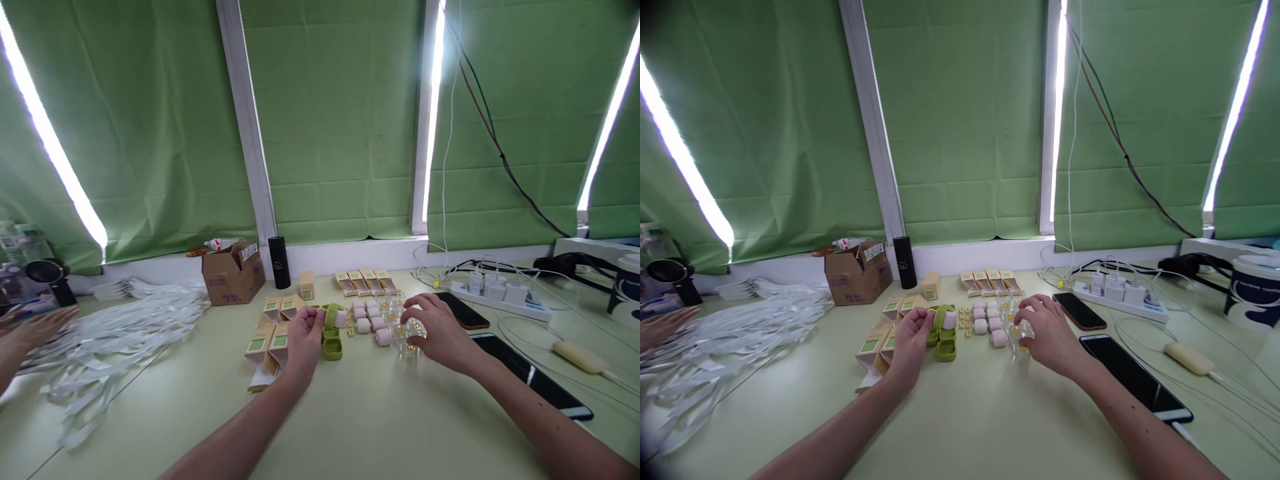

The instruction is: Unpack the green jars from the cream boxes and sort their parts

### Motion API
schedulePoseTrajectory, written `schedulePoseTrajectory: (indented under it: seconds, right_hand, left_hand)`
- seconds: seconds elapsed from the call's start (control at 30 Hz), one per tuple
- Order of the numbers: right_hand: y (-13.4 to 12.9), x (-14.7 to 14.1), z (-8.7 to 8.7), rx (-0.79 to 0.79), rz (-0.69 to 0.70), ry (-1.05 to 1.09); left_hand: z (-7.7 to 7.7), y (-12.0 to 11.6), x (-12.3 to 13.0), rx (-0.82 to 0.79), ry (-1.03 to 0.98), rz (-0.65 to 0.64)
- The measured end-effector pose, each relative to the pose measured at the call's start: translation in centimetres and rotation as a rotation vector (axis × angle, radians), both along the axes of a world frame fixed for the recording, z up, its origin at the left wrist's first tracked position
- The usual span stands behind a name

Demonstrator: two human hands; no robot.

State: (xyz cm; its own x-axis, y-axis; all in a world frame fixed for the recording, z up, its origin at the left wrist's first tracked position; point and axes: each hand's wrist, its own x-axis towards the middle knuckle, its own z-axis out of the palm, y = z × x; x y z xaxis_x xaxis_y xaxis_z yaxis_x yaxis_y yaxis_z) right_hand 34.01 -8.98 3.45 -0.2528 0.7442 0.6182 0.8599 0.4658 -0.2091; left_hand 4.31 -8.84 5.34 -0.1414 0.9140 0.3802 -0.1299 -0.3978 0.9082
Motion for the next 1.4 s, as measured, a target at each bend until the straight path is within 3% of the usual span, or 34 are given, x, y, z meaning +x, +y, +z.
schedulePoseTrajectory:
  seconds: [0.17, 0.27, 0.43, 0.6, 0.73, 0.9, 1.0, 1.13, 1.27, 1.4]
  right_hand:
    - [-1.4, -3.2, 3.1, 0.201, 0.23, 0.079]
    - [-1.7, -6.1, 4.0, 0.256, 0.343, 0.053]
    - [-1.0, -10.1, 3.4, 0.312, 0.482, -0.029]
    - [-0.1, -11.1, 1.7, 0.315, 0.543, 0.039]
    - [0.0, -10.7, 1.0, 0.156, 0.564, 0.358]
    - [0.2, -10.7, 0.9, -0.366, 0.595, 1.02]
    - [0.8, -10.8, 0.7, -0.6, 0.639, 1.342]
    - [1.5, -10.8, 0.1, -0.804, 0.677, 1.554]
    - [1.5, -10.9, -0.2, -0.787, 0.651, 1.477]
    - [1.2, -11.0, -0.4, -0.457, 0.521, 1.127]
  left_hand:
    - [-0.2, 0.1, 0.1, -0.068, -0.059, -0.041]
    - [-0.5, 0.4, 0.1, -0.103, -0.098, -0.08]
    - [-0.8, 0.4, 0.1, -0.106, -0.118, -0.121]
    - [-0.8, 0.1, 0.3, -0.124, -0.096, -0.174]
    - [-0.7, -0.1, 0.4, -0.135, -0.049, -0.213]
    - [-0.5, 0.0, 0.0, -0.073, 0.042, -0.124]
    - [-0.4, 0.3, -0.2, 0.01, 0.081, -0.061]
    - [-0.8, 0.8, -0.2, 0.059, 0.114, -0.016]
    - [-1.2, 0.8, -0.4, 0.113, 0.28, 0.066]
    - [-0.9, -0.1, -0.4, 0.216, 0.492, 0.108]
